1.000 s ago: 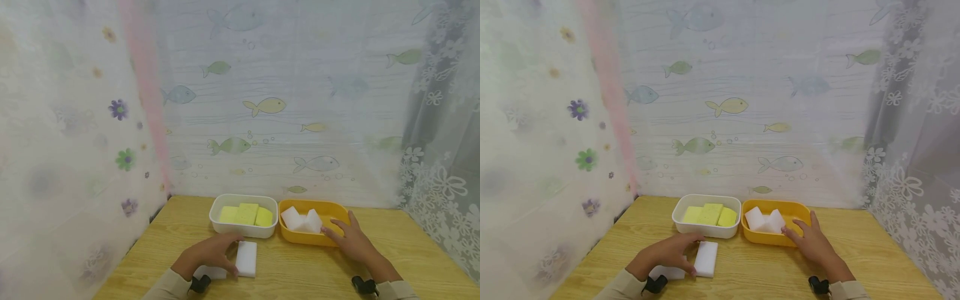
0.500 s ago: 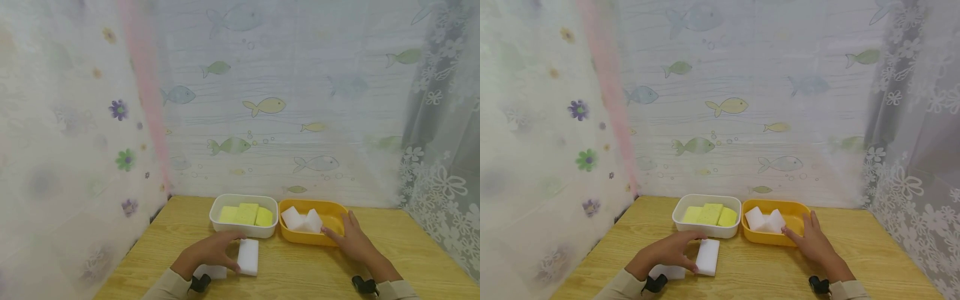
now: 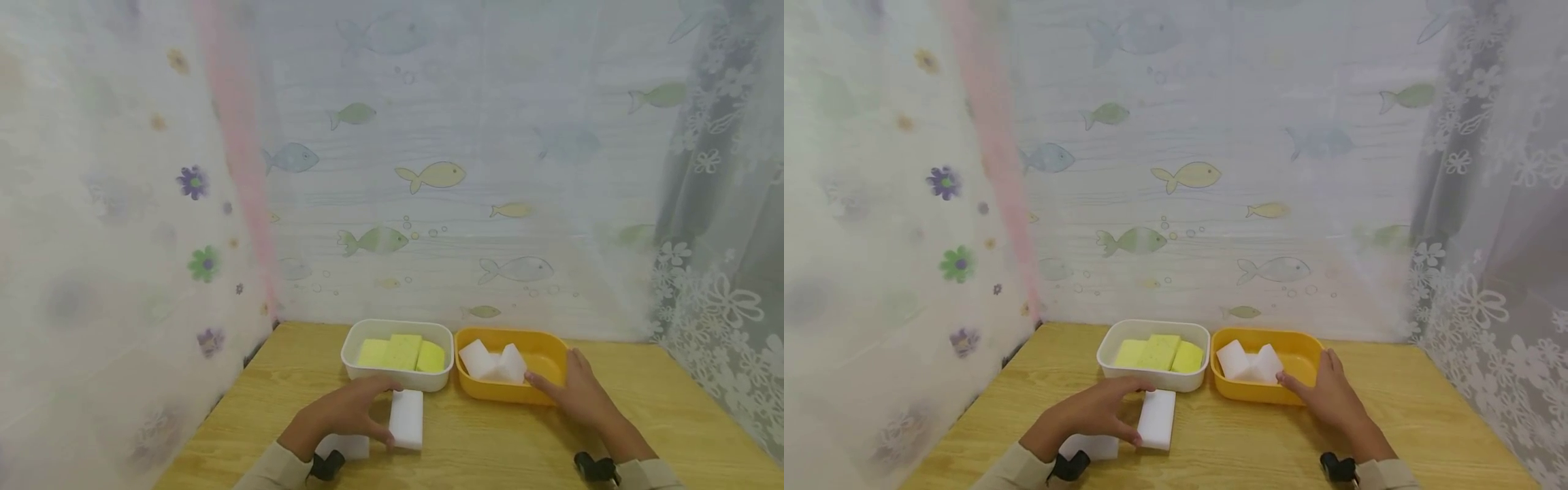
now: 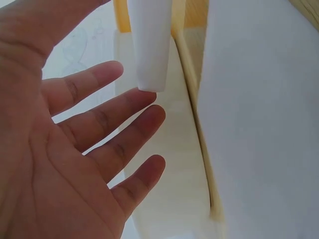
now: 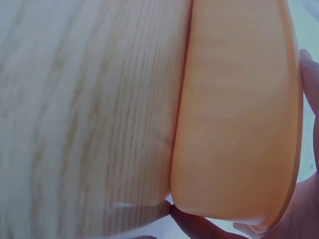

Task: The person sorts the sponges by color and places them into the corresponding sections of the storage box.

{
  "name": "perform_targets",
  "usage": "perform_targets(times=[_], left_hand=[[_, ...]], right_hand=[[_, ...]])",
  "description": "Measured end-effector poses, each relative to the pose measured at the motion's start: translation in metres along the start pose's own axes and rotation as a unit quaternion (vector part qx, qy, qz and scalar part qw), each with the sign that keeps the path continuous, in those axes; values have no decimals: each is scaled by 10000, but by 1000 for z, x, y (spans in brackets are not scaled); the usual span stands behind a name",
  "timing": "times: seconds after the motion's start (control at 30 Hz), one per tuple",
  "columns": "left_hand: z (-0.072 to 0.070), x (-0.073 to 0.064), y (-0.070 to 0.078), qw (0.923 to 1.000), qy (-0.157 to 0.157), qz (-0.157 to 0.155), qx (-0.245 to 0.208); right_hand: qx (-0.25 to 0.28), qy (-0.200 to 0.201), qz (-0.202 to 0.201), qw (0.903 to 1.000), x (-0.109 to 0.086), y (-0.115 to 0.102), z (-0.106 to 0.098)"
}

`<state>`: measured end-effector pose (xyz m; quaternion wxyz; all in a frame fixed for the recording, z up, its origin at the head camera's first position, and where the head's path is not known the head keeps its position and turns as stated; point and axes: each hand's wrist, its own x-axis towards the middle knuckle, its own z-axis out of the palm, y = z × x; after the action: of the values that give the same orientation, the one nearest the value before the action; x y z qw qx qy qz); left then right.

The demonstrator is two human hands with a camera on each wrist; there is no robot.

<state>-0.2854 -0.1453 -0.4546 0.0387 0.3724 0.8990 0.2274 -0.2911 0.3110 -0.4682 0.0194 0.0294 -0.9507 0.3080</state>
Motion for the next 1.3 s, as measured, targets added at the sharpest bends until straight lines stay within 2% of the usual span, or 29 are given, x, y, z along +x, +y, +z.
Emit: perform_targets(times=[0.3, 0.47, 0.63, 0.77, 1.0, 1.3], left_hand=[[-9, 8, 10, 9991, 243, 277, 187], [-13, 18, 16, 9972, 393, 478, 419], [-15, 29, 20, 9962, 514, 588, 388], [-17, 39, 26, 9952, 630, 559, 494], [-19, 56, 36, 9935, 789, 307, 766], [-21, 74, 43, 9931, 932, 96, 702]], right_hand=[[-7, 25, -61, 10000, 2, 0, -4], [-131, 22, -106, 9999, 2, 2, -4], [-161, 64, -93, 9998, 4, 3, -3], [-152, 67, -64, 9998, 4, 3, -2], [-118, 69, -73, 9999, 2, 2, -3], [-106, 115, -148, 9998, 0, 2, -3]])
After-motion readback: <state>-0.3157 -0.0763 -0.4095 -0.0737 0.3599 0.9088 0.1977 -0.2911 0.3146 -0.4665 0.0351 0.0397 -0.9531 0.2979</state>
